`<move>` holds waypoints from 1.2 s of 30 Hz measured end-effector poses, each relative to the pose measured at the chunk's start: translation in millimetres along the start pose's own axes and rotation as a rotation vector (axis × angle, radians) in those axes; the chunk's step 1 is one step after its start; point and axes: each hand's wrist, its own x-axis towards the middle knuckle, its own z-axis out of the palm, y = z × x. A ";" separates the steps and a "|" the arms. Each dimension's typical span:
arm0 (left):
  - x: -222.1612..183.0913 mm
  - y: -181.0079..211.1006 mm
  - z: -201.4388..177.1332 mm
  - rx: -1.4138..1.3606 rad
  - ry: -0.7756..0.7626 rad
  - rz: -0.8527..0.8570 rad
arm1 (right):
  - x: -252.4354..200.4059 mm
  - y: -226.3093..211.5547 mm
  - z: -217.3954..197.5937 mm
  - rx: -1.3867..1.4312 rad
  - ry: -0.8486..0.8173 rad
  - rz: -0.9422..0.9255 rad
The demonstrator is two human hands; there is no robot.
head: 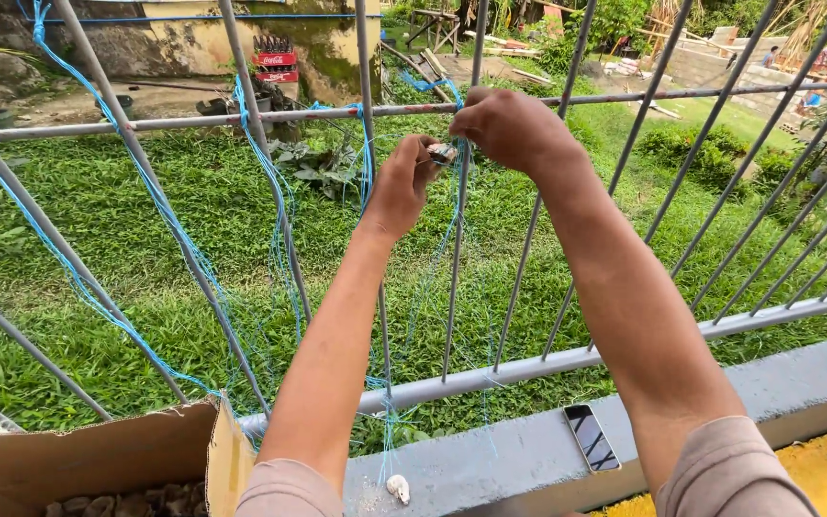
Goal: Tying empty oyster or mussel shells to strings for aquaculture spat collection.
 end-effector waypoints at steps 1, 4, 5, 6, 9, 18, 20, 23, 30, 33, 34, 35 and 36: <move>1.0 2.3 -2.2 0.001 0.001 -0.001 | 0.9 -0.2 1.3 0.001 0.000 -0.001; 2.5 6.3 -5.2 0.041 0.003 -0.045 | 1.1 -1.3 4.7 -0.050 0.038 -0.063; 2.9 6.6 -5.4 0.058 0.000 -0.055 | 0.7 -3.4 3.7 -0.040 0.030 -0.044; 1.4 7.4 -5.0 0.073 -0.006 -0.069 | -1.6 -6.0 3.6 -0.028 0.018 -0.020; -4.8 2.1 -0.9 -0.181 -0.015 -0.305 | -8.8 -14.5 -1.2 -0.035 0.048 0.007; -66.3 84.3 13.6 -0.249 0.103 -0.556 | -119.1 -94.2 -2.4 0.403 -0.010 0.394; -104.3 92.5 25.9 -0.218 0.151 -0.429 | -155.9 -112.4 7.8 0.469 -0.084 0.415; -174.1 118.8 42.9 -0.157 0.205 -0.356 | -210.5 -154.4 19.2 0.636 -0.210 0.493; -344.6 173.9 70.4 -0.142 0.253 -0.498 | -327.8 -246.5 53.3 0.978 -0.431 0.816; -425.7 183.2 82.1 -0.128 0.160 -0.650 | -386.4 -267.1 76.6 1.021 -0.350 0.696; -436.2 188.7 79.1 -0.130 0.157 -0.655 | -402.2 -274.5 84.4 1.022 -0.353 0.701; -446.6 194.2 76.2 -0.156 0.119 -0.609 | -418.1 -281.8 92.1 0.997 -0.438 0.726; -457.9 200.6 73.1 -0.183 0.080 -0.564 | -435.2 -290.3 99.4 0.971 -0.521 0.751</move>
